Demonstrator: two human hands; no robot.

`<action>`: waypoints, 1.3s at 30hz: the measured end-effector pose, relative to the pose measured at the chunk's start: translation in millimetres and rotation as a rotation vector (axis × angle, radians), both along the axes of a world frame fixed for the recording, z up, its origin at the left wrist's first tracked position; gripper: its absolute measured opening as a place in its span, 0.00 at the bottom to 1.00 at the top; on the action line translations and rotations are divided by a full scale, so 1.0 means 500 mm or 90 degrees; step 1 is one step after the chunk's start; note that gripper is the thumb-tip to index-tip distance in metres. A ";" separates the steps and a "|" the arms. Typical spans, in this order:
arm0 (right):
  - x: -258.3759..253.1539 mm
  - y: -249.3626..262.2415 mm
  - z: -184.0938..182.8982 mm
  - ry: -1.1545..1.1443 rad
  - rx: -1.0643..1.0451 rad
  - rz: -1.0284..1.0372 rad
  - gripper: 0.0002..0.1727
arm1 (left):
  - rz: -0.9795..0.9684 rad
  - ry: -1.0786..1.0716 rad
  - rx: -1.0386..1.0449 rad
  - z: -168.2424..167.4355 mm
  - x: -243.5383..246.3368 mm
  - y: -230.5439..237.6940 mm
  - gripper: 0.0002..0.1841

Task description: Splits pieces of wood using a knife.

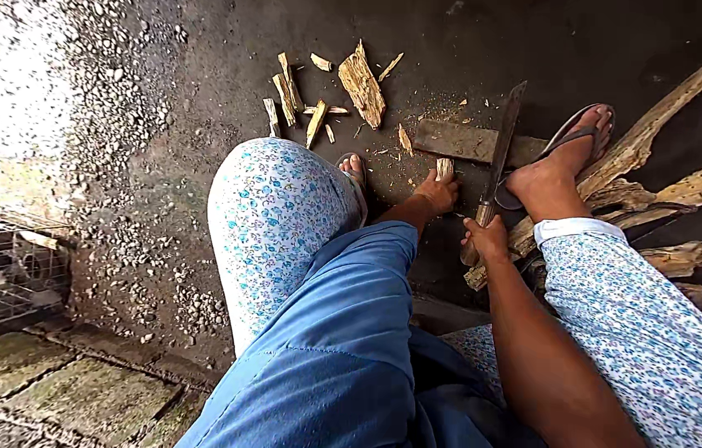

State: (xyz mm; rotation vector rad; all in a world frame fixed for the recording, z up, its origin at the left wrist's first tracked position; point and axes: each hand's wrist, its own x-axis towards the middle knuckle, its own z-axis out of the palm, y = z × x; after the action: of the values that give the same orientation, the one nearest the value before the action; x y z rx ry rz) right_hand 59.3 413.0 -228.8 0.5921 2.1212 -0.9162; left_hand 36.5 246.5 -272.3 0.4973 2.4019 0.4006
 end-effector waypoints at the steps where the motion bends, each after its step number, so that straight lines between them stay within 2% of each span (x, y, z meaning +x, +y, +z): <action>1: 0.001 0.001 -0.005 -0.001 -0.006 -0.005 0.35 | -0.002 0.016 -0.007 0.001 0.001 0.000 0.22; 4: 0.002 0.003 -0.011 -0.002 -0.013 -0.011 0.33 | 0.000 0.036 -0.042 0.013 0.001 -0.013 0.17; 7: -0.002 0.003 -0.011 -0.002 -0.011 0.000 0.32 | 0.012 0.051 -0.052 0.021 0.008 -0.044 0.16; 10: -0.002 0.002 0.000 -0.008 -0.021 -0.019 0.32 | 0.200 0.043 0.016 0.033 -0.002 -0.071 0.18; 14: -0.007 -0.001 0.011 -0.007 -0.028 -0.049 0.30 | 0.543 0.042 0.270 0.081 -0.062 -0.093 0.22; 17: -0.011 -0.008 0.034 0.009 -0.025 -0.078 0.27 | 0.645 0.065 0.389 0.112 -0.106 -0.091 0.23; 21: -0.017 -0.032 0.082 0.131 -0.051 -0.107 0.22 | 0.671 0.078 0.409 0.097 -0.134 -0.087 0.22; 24: -0.037 -0.049 0.133 0.258 -0.075 -0.017 0.23 | 0.701 0.063 0.372 0.080 -0.137 -0.098 0.24; 27: -0.055 -0.053 0.141 0.401 -0.059 0.089 0.27 | 0.673 0.067 0.345 0.080 -0.144 -0.104 0.23; 29: -0.055 -0.063 0.147 0.446 -0.042 0.142 0.29 | 0.650 0.075 0.338 0.084 -0.146 -0.105 0.23; 33: -0.039 -0.069 0.144 0.419 0.015 0.200 0.30 | 0.634 0.083 0.329 0.082 -0.143 -0.103 0.25; 39: -0.042 -0.059 0.125 0.271 0.093 0.263 0.31 | 0.635 0.093 0.322 0.080 -0.141 -0.103 0.24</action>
State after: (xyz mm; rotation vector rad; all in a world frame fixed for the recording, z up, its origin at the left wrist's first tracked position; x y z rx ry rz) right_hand 38.5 383.7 -166.4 0.0087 2.5744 -0.6984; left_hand -33.8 194.9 -232.1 -0.5489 2.5201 1.4481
